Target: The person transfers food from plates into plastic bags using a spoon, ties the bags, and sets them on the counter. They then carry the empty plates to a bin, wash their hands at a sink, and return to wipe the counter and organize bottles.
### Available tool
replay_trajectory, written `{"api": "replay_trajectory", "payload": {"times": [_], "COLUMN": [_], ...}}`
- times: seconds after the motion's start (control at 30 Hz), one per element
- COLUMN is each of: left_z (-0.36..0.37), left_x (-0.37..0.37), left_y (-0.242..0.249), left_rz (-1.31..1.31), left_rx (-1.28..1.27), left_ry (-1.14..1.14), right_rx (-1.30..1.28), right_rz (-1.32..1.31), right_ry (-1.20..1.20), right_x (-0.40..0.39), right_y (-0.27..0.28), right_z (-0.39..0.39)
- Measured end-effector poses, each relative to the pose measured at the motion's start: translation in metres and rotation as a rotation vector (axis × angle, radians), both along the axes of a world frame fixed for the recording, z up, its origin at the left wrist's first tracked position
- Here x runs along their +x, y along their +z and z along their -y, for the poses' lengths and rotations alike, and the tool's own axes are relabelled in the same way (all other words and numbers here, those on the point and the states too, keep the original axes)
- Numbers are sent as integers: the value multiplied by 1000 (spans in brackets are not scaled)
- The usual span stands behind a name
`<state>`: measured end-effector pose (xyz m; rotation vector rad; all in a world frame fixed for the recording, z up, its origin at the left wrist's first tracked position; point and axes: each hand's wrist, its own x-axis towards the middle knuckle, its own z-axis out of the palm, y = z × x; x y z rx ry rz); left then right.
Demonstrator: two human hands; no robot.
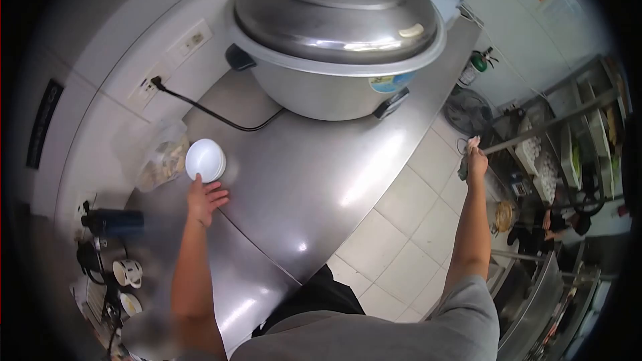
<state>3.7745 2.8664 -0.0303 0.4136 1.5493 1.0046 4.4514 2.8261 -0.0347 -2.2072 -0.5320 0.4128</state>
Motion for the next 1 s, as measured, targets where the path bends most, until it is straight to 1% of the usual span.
{"api": "replay_trajectory", "payload": {"times": [0.07, 0.1, 0.13, 0.17, 0.2, 0.23, 0.27, 0.3, 0.33, 0.4, 0.43, 0.47, 0.5, 0.57, 0.67, 0.77, 0.8, 0.87, 0.93, 1.0], "left_z": [32, 48, 61, 80, 93, 107, 115, 127, 143, 167, 175, 182, 189, 205, 241, 298, 323, 381, 447, 516], "left_x": [16, 27, 35, 32, 39, 46, 70, 74, 75, 74, 73, 72, 68, 56, 31, -7, -21, -50, -74, -89], "left_y": [0, -3, -11, -50, -41, -31, 19, 27, 34, 55, 69, 82, 89, 101, 125, 124, 121, 112, 116, 123], "left_rz": [-89, -222, -358, -583, -640, -697, -563, -682, -802, -874, -895, -918, -899, -853, -888, -968, -979, -994, -1023, -968], "left_rx": [65, 70, 72, 230, 238, 254, 136, 250, 342, 390, 352, 325, 336, 374, 390, 437, 444, 465, 280, 144], "left_ry": [-72, -158, -240, -393, -515, -633, -702, -792, -884, -1002, -1021, -1049, -1015, -969, -937, -770, -683, -517, -425, -230], "right_rx": [299, 297, 99, -147, -184, -154, -136, -123, -29, 138, 207, 217, 217, 81, 159, 310, 369, 442, 493, 512], "right_rz": [-72, -103, 263, 781, 1016, 1098, 995, 872, 909, 942, 939, 851, 765, 628, 614, 763, 773, 809, 813, 766], "right_ry": [230, 431, 550, 549, 542, 571, 717, 855, 993, 1282, 1419, 1573, 1716, 1983, 2156, 2267, 2268, 2305, 2306, 2271], "right_x": [-2, -2, -33, -81, -126, -164, -194, -223, -254, -311, -339, -363, -386, -425, -468, -527, -545, -592, -651, -717], "right_y": [-14, -51, -63, -61, -61, -59, -52, -45, -49, -47, -37, -30, -22, 0, -17, 10, 0, 3, 4, -5], "right_z": [-26, -52, -70, -79, -77, -69, -58, -46, -24, 40, 75, 108, 134, 171, 188, 192, 193, 201, 211, 228]}}
